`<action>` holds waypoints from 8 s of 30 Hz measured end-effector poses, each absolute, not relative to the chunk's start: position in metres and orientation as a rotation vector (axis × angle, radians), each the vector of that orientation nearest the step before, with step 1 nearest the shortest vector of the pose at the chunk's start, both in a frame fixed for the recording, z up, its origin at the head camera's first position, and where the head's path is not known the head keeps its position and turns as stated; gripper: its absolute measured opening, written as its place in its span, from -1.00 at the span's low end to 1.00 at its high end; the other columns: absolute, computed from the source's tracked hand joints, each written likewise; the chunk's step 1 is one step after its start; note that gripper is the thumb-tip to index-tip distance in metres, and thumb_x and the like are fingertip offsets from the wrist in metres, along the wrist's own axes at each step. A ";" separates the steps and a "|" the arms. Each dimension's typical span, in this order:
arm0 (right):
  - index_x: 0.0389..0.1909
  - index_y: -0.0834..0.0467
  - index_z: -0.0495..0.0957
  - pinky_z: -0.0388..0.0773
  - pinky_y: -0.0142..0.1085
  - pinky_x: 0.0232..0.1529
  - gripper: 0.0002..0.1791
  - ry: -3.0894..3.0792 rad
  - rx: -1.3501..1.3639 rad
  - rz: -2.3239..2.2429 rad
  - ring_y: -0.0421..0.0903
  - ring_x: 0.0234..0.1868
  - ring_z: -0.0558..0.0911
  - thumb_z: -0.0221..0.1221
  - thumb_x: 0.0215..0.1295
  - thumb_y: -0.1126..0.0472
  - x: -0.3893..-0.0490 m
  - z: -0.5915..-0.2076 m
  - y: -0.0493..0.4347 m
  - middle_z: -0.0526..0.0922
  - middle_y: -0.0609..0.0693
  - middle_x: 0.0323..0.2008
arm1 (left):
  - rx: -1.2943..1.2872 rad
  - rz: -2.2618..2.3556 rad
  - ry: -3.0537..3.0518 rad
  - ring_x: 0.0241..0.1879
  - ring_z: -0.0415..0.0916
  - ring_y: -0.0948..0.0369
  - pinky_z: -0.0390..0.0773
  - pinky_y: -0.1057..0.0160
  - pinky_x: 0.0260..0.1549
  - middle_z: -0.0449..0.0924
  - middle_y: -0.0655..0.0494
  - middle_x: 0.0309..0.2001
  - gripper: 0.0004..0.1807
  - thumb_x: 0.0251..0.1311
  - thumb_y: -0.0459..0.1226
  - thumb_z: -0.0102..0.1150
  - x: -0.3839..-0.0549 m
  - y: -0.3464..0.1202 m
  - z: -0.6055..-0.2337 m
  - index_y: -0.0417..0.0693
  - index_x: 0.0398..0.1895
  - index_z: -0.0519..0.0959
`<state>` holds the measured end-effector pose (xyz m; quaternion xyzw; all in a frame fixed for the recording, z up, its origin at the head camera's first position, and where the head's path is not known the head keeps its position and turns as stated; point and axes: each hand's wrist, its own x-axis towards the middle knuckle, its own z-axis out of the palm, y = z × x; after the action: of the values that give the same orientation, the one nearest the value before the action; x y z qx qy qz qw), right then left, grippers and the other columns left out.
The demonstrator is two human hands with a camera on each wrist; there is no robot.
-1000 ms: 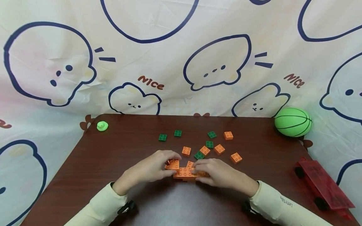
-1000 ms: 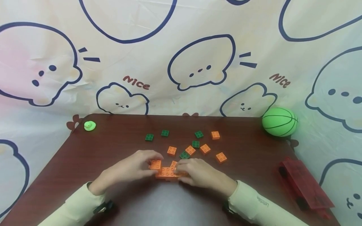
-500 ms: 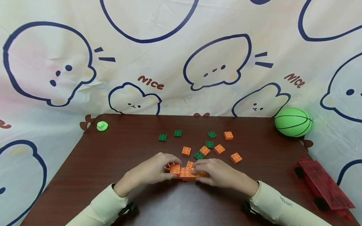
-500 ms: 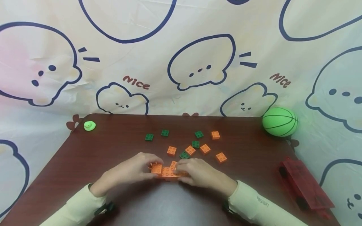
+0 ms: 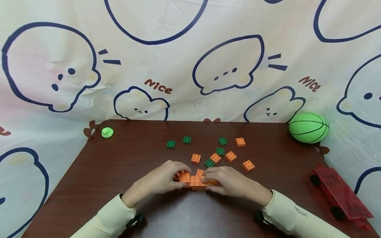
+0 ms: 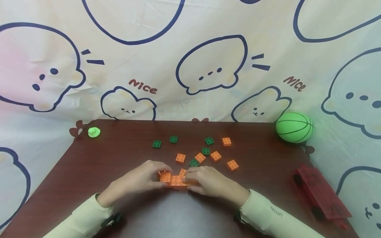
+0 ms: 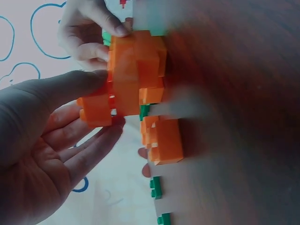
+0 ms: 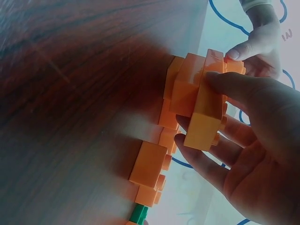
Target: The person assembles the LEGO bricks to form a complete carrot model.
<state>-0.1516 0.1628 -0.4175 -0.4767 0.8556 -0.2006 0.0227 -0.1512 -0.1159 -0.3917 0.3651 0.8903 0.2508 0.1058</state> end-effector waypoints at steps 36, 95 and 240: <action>-0.06 -0.01 0.72 0.68 -0.41 -0.11 -0.81 2.662 -1.454 -0.609 -0.31 -0.13 0.70 0.37 0.35 0.09 -0.151 -0.419 0.161 0.75 -0.13 -0.03 | 0.916 1.184 2.471 0.03 0.68 0.25 0.69 0.02 0.03 0.73 0.05 0.16 -0.57 0.39 -0.04 0.28 -0.146 -0.116 -0.417 -0.04 0.21 0.68; -0.10 -0.02 0.71 0.63 -0.49 -0.17 -0.84 2.654 -1.524 -0.657 -0.36 -0.19 0.67 0.38 0.34 0.11 -0.152 -0.423 0.162 0.74 -0.15 -0.06 | 0.630 1.316 2.371 -0.41 0.68 0.08 0.69 0.19 -0.41 0.72 -0.07 -0.09 -0.65 0.56 -0.13 0.05 -0.146 -0.108 -0.418 -0.19 0.08 0.68; -0.33 0.00 0.47 0.72 -0.35 -0.16 -0.65 2.608 -1.297 -0.886 -0.30 -0.16 0.73 0.52 0.12 0.26 -0.156 -0.416 0.196 0.78 -0.13 -0.19 | 1.316 0.575 2.742 0.11 0.68 0.27 0.71 0.17 0.02 0.72 0.21 0.13 -0.73 0.31 -0.22 0.39 -0.138 -0.087 -0.416 0.13 0.06 0.73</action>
<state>-0.1562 0.1965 -0.4159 -0.4255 0.8556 -0.2907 0.0485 -0.1378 -0.0873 -0.4159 0.4252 0.8856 0.1857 0.0233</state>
